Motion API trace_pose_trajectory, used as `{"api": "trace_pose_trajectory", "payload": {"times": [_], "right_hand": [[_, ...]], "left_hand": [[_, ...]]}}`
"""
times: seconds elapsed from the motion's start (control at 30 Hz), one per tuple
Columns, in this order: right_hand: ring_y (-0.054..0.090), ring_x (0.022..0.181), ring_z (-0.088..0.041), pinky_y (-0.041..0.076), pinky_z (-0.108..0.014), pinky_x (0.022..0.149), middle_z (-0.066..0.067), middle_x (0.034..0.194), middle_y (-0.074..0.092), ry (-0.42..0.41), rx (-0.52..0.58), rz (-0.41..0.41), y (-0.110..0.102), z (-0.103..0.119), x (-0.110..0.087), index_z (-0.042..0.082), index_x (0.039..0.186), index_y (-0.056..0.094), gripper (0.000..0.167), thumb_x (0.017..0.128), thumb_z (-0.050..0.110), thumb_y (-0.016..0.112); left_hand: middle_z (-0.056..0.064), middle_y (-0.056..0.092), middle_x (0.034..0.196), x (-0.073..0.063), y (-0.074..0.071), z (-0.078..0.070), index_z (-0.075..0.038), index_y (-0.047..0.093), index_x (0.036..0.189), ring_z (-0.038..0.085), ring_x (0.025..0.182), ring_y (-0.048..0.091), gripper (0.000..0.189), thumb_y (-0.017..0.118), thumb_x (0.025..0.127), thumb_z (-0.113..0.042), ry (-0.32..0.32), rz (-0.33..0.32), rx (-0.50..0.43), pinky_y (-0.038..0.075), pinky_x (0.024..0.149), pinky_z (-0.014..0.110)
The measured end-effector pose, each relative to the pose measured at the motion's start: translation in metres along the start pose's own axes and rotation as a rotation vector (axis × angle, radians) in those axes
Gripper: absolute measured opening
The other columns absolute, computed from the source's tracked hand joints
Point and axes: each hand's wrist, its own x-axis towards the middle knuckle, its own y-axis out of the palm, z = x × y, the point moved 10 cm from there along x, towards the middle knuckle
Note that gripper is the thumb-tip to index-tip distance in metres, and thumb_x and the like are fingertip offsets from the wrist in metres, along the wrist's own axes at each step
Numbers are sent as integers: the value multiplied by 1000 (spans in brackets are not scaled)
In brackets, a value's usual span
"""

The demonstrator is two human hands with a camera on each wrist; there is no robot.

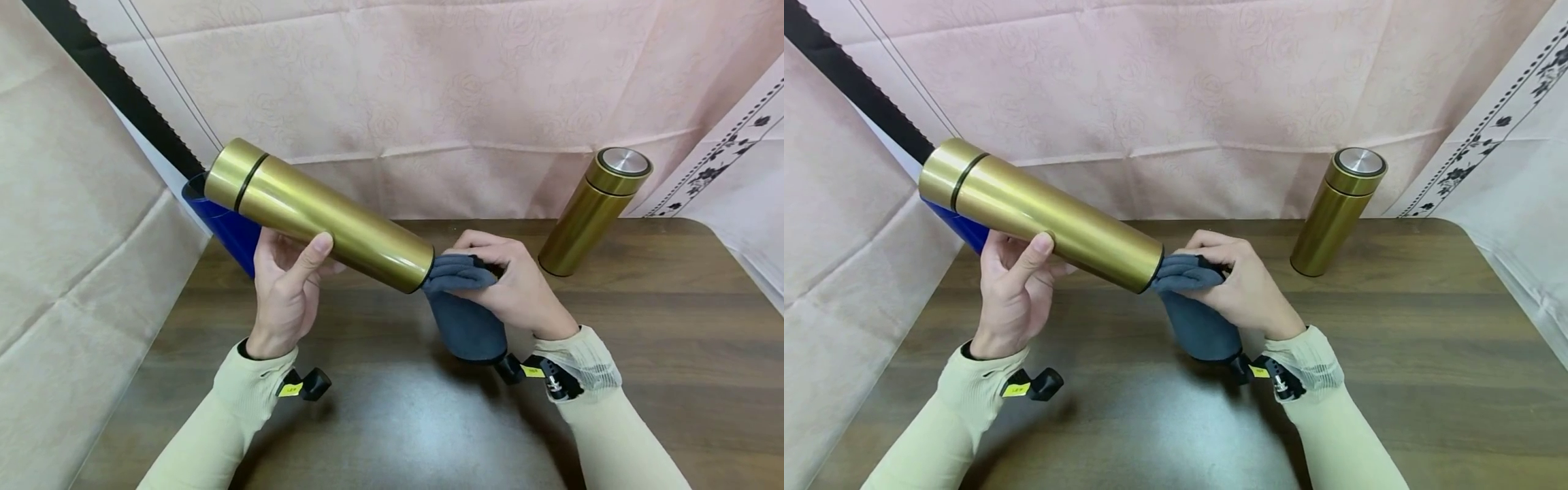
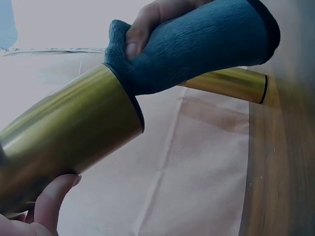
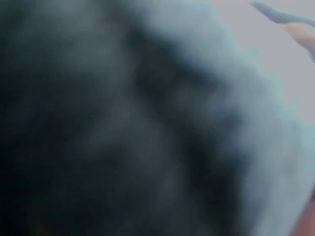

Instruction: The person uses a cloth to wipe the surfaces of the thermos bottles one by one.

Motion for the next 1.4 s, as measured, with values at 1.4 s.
{"api": "trace_pose_trajectory", "payload": {"times": [1.4], "right_hand": [[66,94,-18,56,-24,78,0,99,70,123,9,-158,-10,-28,2,19,96,81,11,87,13,82]], "left_hand": [[9,67,100,-3,3,3,-6,53,122,18,78,73,44,68,86,13,72,17,-18,64,63,34]]}}
